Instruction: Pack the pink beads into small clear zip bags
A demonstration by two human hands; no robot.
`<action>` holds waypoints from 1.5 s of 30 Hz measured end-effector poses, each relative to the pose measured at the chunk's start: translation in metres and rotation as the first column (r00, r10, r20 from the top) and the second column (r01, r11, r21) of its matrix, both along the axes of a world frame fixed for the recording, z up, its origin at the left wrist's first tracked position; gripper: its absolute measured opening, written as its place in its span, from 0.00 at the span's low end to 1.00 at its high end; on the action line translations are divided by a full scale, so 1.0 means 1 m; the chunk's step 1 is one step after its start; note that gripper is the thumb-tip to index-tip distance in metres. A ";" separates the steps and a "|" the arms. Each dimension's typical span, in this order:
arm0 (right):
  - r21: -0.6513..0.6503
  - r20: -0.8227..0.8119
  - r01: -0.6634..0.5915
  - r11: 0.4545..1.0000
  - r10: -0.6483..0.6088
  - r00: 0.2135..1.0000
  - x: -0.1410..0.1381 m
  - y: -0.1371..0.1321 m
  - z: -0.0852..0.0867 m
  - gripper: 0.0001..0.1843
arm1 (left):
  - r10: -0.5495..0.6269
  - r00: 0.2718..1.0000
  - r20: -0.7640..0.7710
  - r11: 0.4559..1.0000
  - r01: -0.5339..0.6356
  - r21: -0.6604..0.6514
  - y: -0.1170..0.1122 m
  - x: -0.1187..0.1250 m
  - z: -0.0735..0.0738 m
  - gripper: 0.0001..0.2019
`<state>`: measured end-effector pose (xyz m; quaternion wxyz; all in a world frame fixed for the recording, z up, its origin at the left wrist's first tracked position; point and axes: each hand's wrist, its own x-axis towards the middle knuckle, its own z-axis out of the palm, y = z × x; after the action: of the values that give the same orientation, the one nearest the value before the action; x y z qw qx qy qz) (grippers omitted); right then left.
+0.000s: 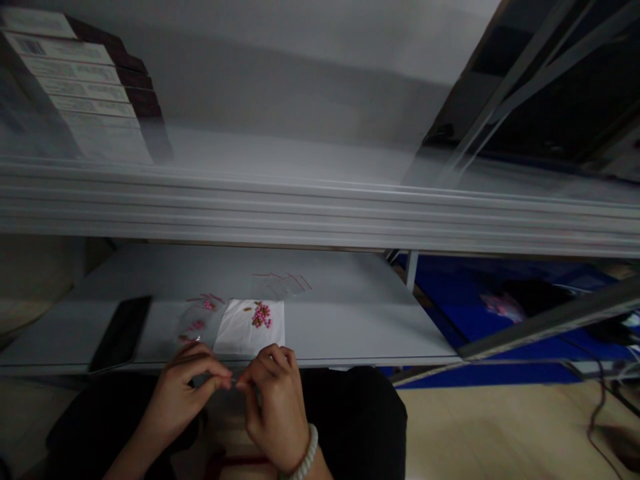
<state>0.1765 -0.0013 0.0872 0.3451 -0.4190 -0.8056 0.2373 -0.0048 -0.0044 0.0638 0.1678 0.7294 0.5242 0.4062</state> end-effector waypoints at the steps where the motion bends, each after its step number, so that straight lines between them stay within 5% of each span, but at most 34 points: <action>1: 0.002 0.001 -0.002 1.000 0.002 1.000 0.000 0.000 0.000 0.09 | 0.008 1.000 -0.002 1.000 -0.008 0.006 0.000 -0.001 -0.001 0.09; 7: 0.029 0.008 0.024 0.999 -0.024 1.000 0.002 0.003 0.003 0.08 | -0.021 0.994 0.109 0.998 0.028 -0.059 0.000 -0.007 -0.011 0.08; 11: 0.010 -0.011 0.008 1.000 -0.008 1.000 0.001 0.006 0.006 0.07 | 0.067 0.986 0.151 0.998 -0.064 -0.023 -0.003 -0.009 -0.012 0.10; 17: 0.017 -0.224 -0.002 1.000 0.005 0.975 -0.010 0.031 0.004 0.07 | 0.116 0.956 0.268 0.992 -0.097 -0.086 0.002 -0.024 -0.005 0.15; 21: -0.054 -0.346 0.145 0.988 -0.155 0.926 -0.006 0.094 -0.004 0.10 | 0.286 0.916 0.281 0.957 -0.287 -0.040 0.011 -0.060 -0.011 0.16; 26: -0.174 -0.015 0.297 0.939 -0.304 0.952 -0.006 0.209 -0.025 0.08 | 0.403 0.872 0.278 0.912 -0.408 -0.045 0.017 -0.089 -0.045 0.15; 30: -0.223 0.149 0.320 0.921 -0.293 0.945 -0.014 0.258 -0.048 0.07 | 0.363 0.905 0.222 0.932 -0.359 -0.058 0.015 -0.083 -0.068 0.14; 37: -0.260 0.239 0.347 0.901 -0.288 0.927 -0.016 0.273 -0.080 0.14 | 0.361 0.933 0.018 0.932 -0.361 0.035 0.029 -0.082 -0.088 0.13; 41: -0.244 0.162 0.351 0.904 -0.318 0.934 -0.017 0.276 -0.083 0.12 | 0.378 0.914 -0.145 0.920 -0.355 0.164 0.046 -0.084 -0.096 0.14; 45: -0.222 -0.003 0.315 0.923 -0.324 0.946 -0.028 0.258 -0.079 0.03 | 0.421 0.895 -0.149 0.905 -0.403 0.139 0.055 -0.083 -0.103 0.14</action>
<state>0.1485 0.2566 0.0083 0.3472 -0.5752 -0.6885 0.2731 -0.0874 0.0511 -0.0396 -0.0071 0.6424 0.6576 0.3935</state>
